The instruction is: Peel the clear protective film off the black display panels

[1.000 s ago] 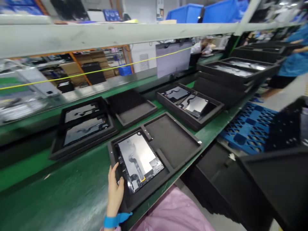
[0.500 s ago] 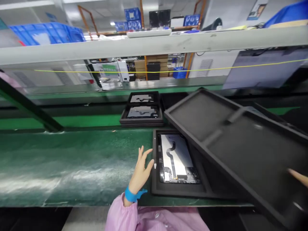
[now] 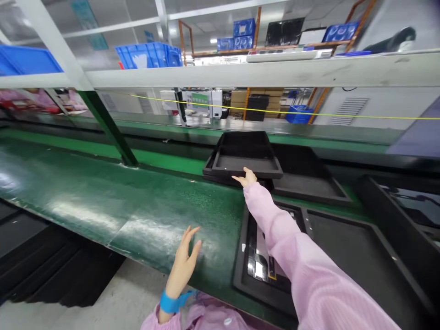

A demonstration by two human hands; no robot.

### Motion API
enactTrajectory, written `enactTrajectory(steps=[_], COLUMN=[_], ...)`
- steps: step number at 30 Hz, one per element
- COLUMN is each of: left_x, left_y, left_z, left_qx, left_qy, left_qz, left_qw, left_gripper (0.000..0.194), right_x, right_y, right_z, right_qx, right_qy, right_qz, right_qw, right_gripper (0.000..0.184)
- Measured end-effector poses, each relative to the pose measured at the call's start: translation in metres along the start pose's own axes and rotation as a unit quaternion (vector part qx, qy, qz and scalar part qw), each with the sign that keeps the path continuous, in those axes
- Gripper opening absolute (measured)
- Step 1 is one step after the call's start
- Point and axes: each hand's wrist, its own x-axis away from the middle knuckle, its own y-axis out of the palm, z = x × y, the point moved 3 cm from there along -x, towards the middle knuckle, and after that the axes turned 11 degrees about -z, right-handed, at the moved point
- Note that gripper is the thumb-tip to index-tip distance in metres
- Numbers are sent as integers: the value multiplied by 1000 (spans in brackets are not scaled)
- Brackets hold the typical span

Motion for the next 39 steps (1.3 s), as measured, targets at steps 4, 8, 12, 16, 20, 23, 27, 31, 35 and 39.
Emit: enactTrajectory(steps=[4, 8, 12, 16, 20, 23, 27, 31, 35, 39], left_x=[-1, -4, -2, -5, -12, -14, -8, -3, -1, -1], left_y=[-11, -3, 4, 6, 23, 44, 62, 67, 70, 74], left_z=[-10, -9, -4, -4, -1, 8, 21, 26, 29, 34], left_qx=[-25, -40, -47, -45, -41, -43, -52, -61, -64, -58], left_qy=[-10, -3, 4, 13, 25, 35, 40, 39, 46, 54], left_qz=[-3, -25, -54, -75, -112, -152, -175, -181, -183, -190], left_qw=[1000, 999, 997, 996, 993, 987, 982, 981, 980, 979], left_gripper=[45, 44, 42, 40, 40, 39, 38, 39, 39, 39], right_x=[-3, -5, 13, 47, 74, 84, 91, 93, 92, 91], right_y=[22, 35, 22, -42, -103, -111, -93, -83, -83, -80], right_z=[15, 9, -4, -12, 2, 26, 56, 66, 66, 66], right_qx=[-66, -49, 43, 215, 455, 598, 720, 780, 806, 811], right_qy=[56, 85, 123, 103, 54, 9, -30, -46, -59, -55], right_qz=[37, 8, -83, -139, -109, -77, -33, 18, 38, 47], right_qw=[996, 995, 988, 961, 882, 798, 693, 624, 588, 581], right_gripper=[39, 39, 38, 36, 26, 27, 36, 36, 35, 34])
